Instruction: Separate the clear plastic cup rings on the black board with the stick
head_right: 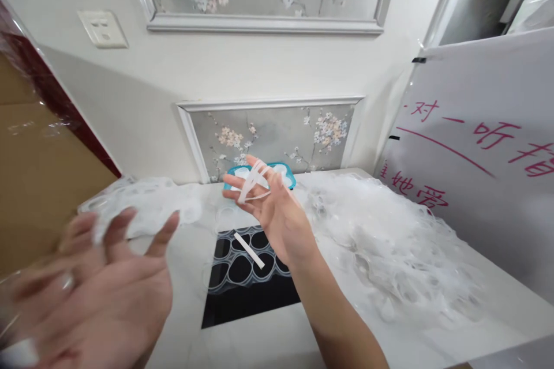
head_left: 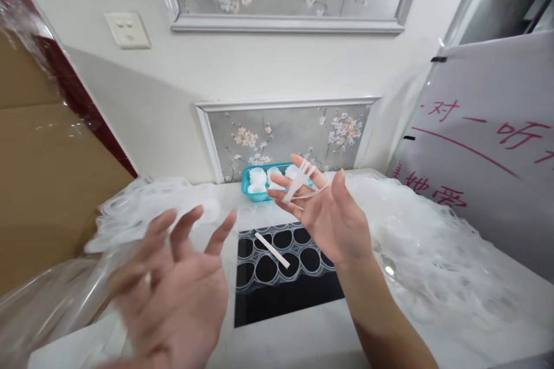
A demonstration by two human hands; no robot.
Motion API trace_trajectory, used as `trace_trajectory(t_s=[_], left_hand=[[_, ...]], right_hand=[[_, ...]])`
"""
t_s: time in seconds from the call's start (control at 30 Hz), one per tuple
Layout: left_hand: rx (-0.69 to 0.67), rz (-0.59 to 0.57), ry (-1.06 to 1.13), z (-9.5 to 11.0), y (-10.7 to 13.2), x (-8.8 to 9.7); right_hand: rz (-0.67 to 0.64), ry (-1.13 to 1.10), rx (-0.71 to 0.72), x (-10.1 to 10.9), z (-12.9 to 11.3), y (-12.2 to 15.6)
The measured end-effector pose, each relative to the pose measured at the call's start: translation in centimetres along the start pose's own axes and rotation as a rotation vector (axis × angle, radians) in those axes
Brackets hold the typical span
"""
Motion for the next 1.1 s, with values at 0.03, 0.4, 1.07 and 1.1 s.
trace_trajectory(t_s=[0.03,0.4,1.07,1.1], left_hand=[[-0.03,0.059,0.094,0.0,-0.1,0.4],[0.064,-0.018,0.144,-1.0,-1.7,2.3],[0.059,-0.461,-0.701,-2.1,-1.7,1.2],[0.028,-0.468,-0.739,-2.3,-1.9,1.3]], right_hand=[[-0.02,0.025,-0.004,-0.1,0.2,0.0],[-0.207,0.119,-0.08,-1.4,2.6,0.3],[-0.19,-0.047,-0.268,-1.5,4.5,0.2],[-0.198,-0.059,-0.246,-1.4,4.3,0.1]])
Point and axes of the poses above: each hand's wrist, its own y-axis away from the middle knuckle, its own x-axis out of the back of the hand, z = x × y, the point moved 4 cm from there along -y, towards the middle knuckle, and after that the axes turned 7 degrees about -y, right-handed, at the moved point
